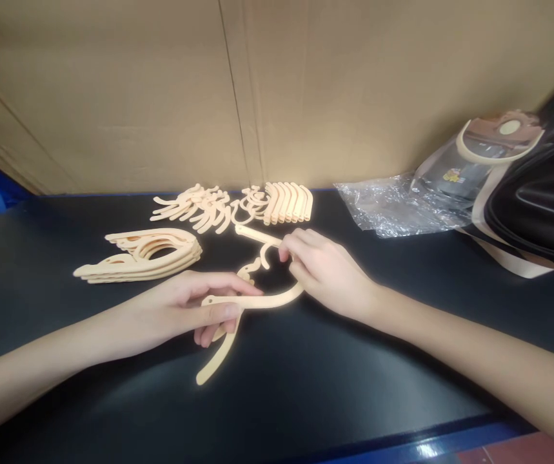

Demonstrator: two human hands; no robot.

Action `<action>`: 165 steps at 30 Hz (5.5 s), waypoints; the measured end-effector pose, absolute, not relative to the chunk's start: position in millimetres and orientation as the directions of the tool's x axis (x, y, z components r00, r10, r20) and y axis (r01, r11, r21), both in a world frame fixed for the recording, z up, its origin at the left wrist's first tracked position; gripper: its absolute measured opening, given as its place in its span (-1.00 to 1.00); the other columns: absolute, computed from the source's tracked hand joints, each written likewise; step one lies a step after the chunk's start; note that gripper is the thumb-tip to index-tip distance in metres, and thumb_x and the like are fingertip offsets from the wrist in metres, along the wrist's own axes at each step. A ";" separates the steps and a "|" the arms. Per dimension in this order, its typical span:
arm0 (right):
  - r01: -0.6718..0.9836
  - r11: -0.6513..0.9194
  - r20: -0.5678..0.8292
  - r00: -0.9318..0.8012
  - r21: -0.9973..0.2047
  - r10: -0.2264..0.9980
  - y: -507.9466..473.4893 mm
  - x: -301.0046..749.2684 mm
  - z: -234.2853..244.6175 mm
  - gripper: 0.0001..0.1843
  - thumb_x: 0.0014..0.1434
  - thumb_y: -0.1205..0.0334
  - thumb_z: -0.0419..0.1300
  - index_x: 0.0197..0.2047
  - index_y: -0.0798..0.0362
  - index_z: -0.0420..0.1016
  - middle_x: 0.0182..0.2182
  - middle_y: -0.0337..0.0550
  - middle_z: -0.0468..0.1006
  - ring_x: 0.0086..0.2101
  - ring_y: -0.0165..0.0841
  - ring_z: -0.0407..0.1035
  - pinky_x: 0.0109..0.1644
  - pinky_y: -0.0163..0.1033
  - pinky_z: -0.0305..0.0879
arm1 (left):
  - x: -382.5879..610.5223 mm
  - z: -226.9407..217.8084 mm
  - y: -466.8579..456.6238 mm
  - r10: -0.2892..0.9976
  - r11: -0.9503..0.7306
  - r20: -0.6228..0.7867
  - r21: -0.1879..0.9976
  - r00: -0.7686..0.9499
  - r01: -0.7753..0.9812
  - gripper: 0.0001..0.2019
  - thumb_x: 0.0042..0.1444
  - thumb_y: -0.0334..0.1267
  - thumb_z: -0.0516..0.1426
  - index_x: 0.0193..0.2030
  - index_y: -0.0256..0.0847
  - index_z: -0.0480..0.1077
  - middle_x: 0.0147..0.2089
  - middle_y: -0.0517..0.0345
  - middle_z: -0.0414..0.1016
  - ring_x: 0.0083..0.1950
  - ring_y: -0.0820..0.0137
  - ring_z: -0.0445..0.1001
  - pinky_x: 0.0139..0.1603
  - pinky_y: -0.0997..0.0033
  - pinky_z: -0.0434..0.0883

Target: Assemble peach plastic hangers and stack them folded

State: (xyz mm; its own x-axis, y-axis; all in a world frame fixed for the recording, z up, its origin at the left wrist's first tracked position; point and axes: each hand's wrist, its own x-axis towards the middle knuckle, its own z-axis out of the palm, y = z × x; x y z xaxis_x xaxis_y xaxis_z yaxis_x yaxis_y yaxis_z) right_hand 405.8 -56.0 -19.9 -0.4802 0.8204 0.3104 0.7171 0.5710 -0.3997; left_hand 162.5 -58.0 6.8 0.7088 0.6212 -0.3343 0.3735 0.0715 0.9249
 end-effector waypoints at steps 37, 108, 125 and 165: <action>0.826 0.450 0.362 -0.556 0.340 0.748 -55.1 414.9 -14.0 -0.69 0.19 0.62 -0.03 -0.24 0.14 0.47 -0.27 -0.04 0.56 -0.21 -0.18 0.39 -0.13 -0.13 0.15 | 162.6 -11.3 -60.2 0.792 -0.608 0.252 0.406 0.556 0.682 -0.75 0.28 -0.06 0.07 -0.05 -0.14 0.40 -0.13 0.15 0.45 -0.12 0.29 0.37 -0.12 0.30 0.30; 0.539 0.842 0.534 -0.710 -0.007 0.459 -69.8 403.2 -20.1 -0.81 0.30 0.31 0.06 -0.05 0.16 0.39 -0.42 -0.25 0.54 -0.48 -0.46 0.37 -0.41 -0.34 0.19 | 163.4 -12.3 -69.8 0.683 -0.727 0.309 0.374 0.662 0.576 -0.76 0.38 -0.25 -0.10 -0.36 -0.15 0.13 -0.45 0.34 0.23 -0.52 0.49 0.23 -0.49 0.48 0.11; 0.522 0.851 0.393 -0.772 -0.055 0.499 -68.3 405.2 -18.7 -0.69 0.43 0.17 -0.07 -0.12 0.11 0.46 -0.44 -0.26 0.46 -0.50 -0.46 0.28 -0.43 -0.33 0.14 | 162.4 -13.8 -67.0 0.610 -0.791 0.354 0.325 0.709 0.518 -0.70 0.37 -0.25 -0.06 -0.44 -0.18 0.13 -0.51 0.33 0.20 -0.51 0.51 0.23 -0.49 0.52 0.09; 0.545 0.800 0.505 -0.779 0.250 0.373 -76.8 396.3 -16.3 -0.62 0.43 0.17 -0.06 -0.23 0.12 0.53 -0.56 -0.30 0.42 -0.60 -0.47 0.17 -0.51 -0.29 0.05 | 160.4 -26.0 -67.7 0.492 -0.847 0.392 0.010 0.777 0.532 -0.66 0.44 -0.07 -0.20 -0.17 -0.21 0.26 -0.54 0.30 0.41 -0.64 0.46 0.36 -0.61 0.49 0.12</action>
